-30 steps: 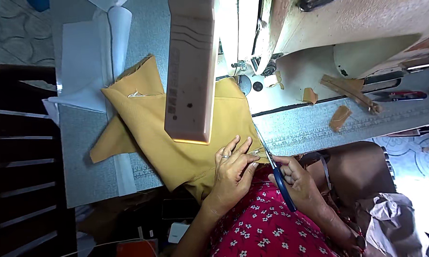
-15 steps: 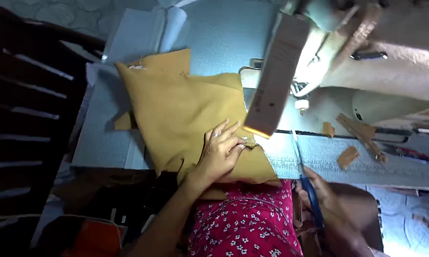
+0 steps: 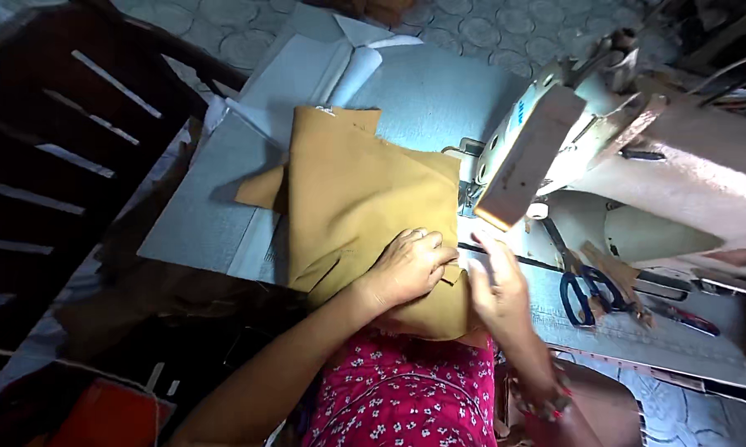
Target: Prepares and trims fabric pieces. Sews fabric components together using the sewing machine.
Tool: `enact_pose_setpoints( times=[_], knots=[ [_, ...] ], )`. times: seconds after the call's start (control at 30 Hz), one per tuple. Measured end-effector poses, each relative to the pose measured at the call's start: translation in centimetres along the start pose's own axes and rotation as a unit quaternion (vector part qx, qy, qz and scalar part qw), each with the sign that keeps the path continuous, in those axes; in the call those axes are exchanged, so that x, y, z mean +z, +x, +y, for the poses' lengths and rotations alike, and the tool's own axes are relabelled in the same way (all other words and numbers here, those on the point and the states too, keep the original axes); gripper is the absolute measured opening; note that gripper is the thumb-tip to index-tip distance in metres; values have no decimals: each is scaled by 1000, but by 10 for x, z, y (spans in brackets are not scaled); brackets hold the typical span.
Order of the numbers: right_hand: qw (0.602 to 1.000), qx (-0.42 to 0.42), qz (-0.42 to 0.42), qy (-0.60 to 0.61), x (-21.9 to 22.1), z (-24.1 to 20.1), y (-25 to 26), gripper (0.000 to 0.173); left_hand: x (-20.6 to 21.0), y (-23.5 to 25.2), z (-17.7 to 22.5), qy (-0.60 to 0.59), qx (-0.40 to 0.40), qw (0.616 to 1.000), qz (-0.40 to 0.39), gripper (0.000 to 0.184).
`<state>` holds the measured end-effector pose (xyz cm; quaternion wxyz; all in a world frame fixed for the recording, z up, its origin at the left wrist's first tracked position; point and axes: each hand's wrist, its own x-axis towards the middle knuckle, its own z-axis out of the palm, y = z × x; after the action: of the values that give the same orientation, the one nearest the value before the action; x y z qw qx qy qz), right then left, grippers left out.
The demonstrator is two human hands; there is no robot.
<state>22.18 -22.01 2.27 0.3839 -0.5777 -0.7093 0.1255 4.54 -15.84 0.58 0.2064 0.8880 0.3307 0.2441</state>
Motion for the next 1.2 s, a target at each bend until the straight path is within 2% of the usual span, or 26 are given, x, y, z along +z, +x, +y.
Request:
enact_pose_setpoints(
  times=[0.13,0.23,0.3,0.43,0.6,0.87,1.07,1.2],
  knots=[
    [999,-29,42,-3,47,4,-7,50,-13,5,-11,-1,46,998,-39,19],
    [996,-28,77,-31,53,6,-12,49,-23,10,-12,14,68,992,-103,22],
    [996,-25,82,-37,53,7,-13,52,-22,14,-16,15,92,990,-108,21],
    [995,-18,68,-65,52,3,-15,48,-18,14,-27,-5,155,987,-48,13],
    [981,-21,42,-190,52,-1,-15,43,-19,0,-25,88,207,974,30,20],
    [980,-46,16,-193,48,-5,-12,35,-16,-8,-26,155,242,955,77,20],
    [984,-29,-5,-178,47,-1,-18,35,-55,-54,-38,153,211,965,2,21],
    [987,-12,-13,-161,49,-7,-17,38,-85,-78,-41,140,115,983,-43,21]
  ],
)
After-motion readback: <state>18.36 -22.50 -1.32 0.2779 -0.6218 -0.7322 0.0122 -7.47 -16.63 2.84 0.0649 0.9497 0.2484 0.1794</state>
